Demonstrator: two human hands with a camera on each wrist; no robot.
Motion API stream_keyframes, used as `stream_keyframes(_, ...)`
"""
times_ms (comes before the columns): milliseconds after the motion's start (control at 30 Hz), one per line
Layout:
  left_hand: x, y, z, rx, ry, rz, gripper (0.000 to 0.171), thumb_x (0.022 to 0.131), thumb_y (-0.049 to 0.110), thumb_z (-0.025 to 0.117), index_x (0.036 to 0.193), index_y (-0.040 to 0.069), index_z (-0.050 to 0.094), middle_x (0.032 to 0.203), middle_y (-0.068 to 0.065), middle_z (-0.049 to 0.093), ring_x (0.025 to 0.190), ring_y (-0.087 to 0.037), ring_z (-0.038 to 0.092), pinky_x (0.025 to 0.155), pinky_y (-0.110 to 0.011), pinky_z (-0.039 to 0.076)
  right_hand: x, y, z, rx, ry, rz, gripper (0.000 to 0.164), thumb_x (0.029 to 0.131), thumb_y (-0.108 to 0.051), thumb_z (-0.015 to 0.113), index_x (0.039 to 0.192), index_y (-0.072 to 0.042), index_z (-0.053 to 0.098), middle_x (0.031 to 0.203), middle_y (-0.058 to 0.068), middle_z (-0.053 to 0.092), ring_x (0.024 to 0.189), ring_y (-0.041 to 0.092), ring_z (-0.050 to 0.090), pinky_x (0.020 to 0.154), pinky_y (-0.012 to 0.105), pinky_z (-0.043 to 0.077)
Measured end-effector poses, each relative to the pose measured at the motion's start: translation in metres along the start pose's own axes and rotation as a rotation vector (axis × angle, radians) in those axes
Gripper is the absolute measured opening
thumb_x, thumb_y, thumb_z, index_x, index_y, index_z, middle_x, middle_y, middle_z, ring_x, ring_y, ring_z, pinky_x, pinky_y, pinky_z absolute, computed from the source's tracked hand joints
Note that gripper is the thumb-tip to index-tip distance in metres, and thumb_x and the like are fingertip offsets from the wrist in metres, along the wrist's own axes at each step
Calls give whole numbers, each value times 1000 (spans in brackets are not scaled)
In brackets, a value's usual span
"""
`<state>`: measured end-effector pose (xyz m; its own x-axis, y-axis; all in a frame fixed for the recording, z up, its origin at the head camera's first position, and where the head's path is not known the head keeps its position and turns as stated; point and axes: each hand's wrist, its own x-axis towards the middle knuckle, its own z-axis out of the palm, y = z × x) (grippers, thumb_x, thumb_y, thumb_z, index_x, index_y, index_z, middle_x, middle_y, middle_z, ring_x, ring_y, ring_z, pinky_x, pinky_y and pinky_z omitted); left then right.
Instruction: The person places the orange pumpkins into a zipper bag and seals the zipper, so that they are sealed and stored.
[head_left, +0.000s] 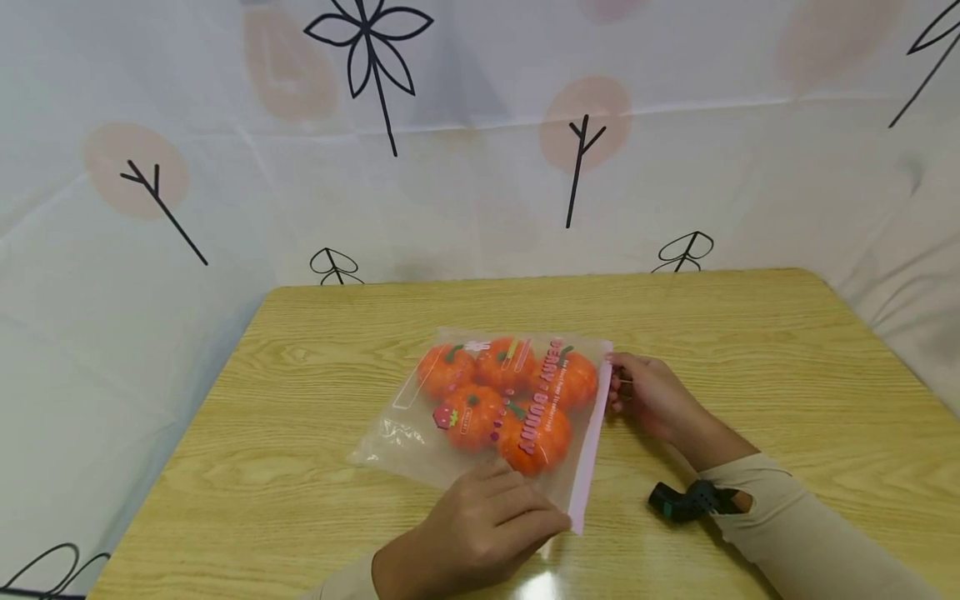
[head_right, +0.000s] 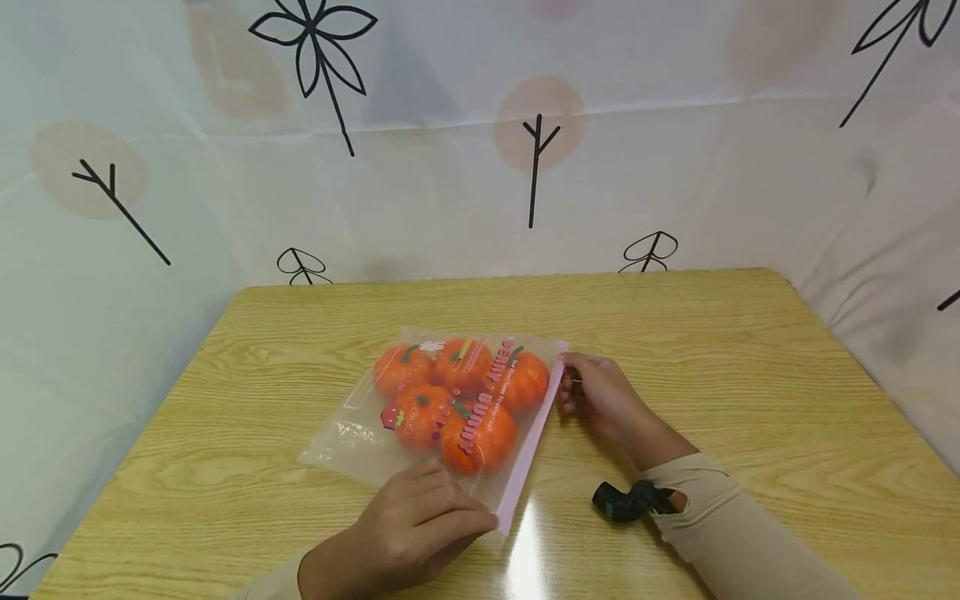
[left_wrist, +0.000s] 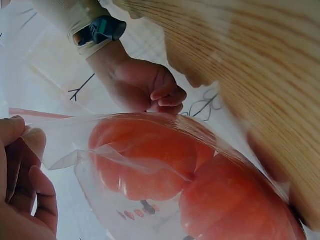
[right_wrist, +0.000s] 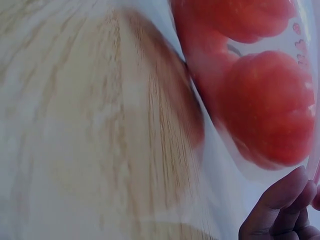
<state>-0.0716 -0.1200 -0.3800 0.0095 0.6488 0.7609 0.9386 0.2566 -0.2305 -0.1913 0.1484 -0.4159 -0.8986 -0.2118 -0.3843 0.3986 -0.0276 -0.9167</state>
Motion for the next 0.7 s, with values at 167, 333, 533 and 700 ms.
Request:
stream_keyframes(167, -1, 0, 0, -2, -7, -8, 13, 96, 16, 63, 96, 13, 76, 88, 8, 74, 74, -3, 63, 70, -16, 45, 2, 1, -4, -19, -17, -21, 34, 105, -27, 44, 75, -17, 58, 67, -6, 52, 63, 8, 52, 59, 24, 48)
stream_keyframes(333, -2, 2, 1, 2, -16, -20, 13, 95, 17, 64, 97, 14, 76, 89, 9, 74, 75, -3, 63, 70, -16, 45, 3, 1, -5, -29, -24, -29, 34, 105, -28, 44, 76, -18, 58, 67, -6, 51, 63, 8, 52, 59, 24, 48)
stream_keyframes(533, -3, 4, 3, 13, -48, -53, 13, 96, 19, 64, 94, 19, 76, 89, 12, 73, 77, -2, 63, 72, -16, 44, 2, 2, -1, -15, -10, -34, 35, 106, -29, 42, 77, -18, 58, 67, -6, 51, 62, 9, 52, 58, 25, 48)
stream_keyframes(700, -3, 5, 5, 17, -83, -104, 12, 95, 20, 65, 94, 20, 77, 87, 13, 72, 78, -1, 63, 73, -15, 46, 0, 2, 3, -39, 4, -31, 25, 106, -30, 44, 89, -16, 56, 69, -5, 51, 62, 10, 51, 57, 25, 47)
